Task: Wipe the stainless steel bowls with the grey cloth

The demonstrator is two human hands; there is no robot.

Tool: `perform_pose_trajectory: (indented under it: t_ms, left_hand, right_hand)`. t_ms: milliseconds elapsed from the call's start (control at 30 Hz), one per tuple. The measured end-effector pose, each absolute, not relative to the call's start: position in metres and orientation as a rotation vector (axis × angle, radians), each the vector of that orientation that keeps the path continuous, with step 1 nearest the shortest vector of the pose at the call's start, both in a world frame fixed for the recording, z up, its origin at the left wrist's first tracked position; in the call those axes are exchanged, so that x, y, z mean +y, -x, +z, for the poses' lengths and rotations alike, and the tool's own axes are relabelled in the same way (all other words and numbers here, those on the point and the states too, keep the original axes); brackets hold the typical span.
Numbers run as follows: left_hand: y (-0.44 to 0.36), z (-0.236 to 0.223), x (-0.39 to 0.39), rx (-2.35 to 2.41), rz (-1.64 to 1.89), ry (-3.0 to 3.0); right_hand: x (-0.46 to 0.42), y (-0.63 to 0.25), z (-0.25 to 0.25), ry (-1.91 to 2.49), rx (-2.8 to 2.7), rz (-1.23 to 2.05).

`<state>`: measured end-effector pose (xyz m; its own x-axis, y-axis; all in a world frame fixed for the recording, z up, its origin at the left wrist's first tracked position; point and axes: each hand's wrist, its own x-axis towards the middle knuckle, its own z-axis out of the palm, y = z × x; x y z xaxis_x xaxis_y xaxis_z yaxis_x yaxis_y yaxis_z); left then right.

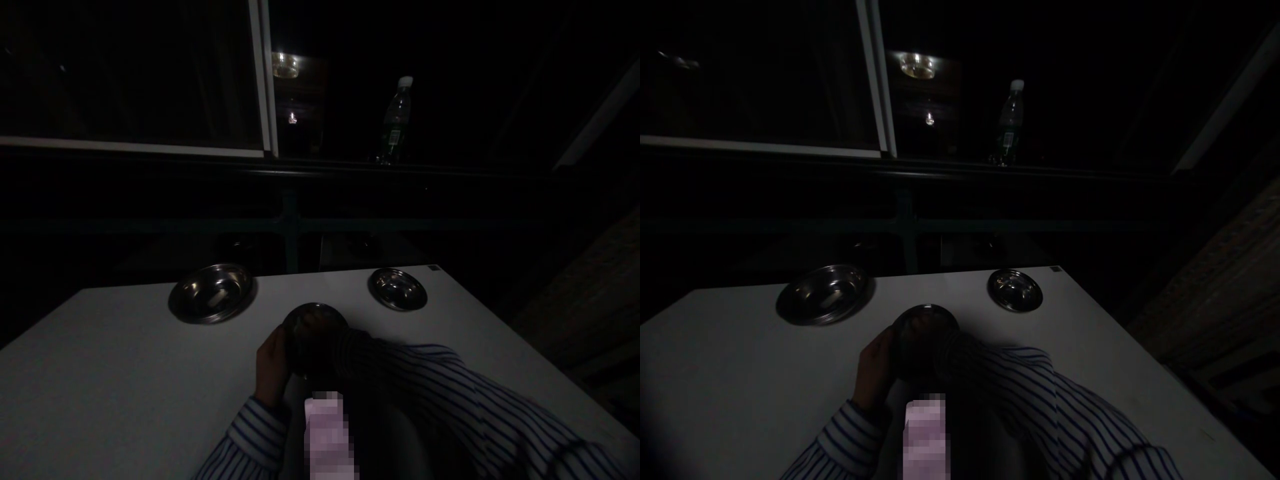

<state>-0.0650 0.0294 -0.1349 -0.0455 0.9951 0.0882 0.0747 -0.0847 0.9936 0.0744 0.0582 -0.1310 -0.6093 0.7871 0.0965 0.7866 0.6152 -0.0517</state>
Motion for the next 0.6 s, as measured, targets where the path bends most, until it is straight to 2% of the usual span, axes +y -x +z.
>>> perform_pose_trajectory:
  t_ms: [400,600]
  left_hand:
    - [0.065,-0.134,0.029,1.378,1.276,-1.355]
    - [0.067,-0.133,0.027,1.382,1.276,-1.334]
  right_hand:
    - [0.048,-0.044,-0.102,1.393,-2.627,-0.043]
    - [0.079,-0.086,-0.089,1.648,-2.689,-0.024]
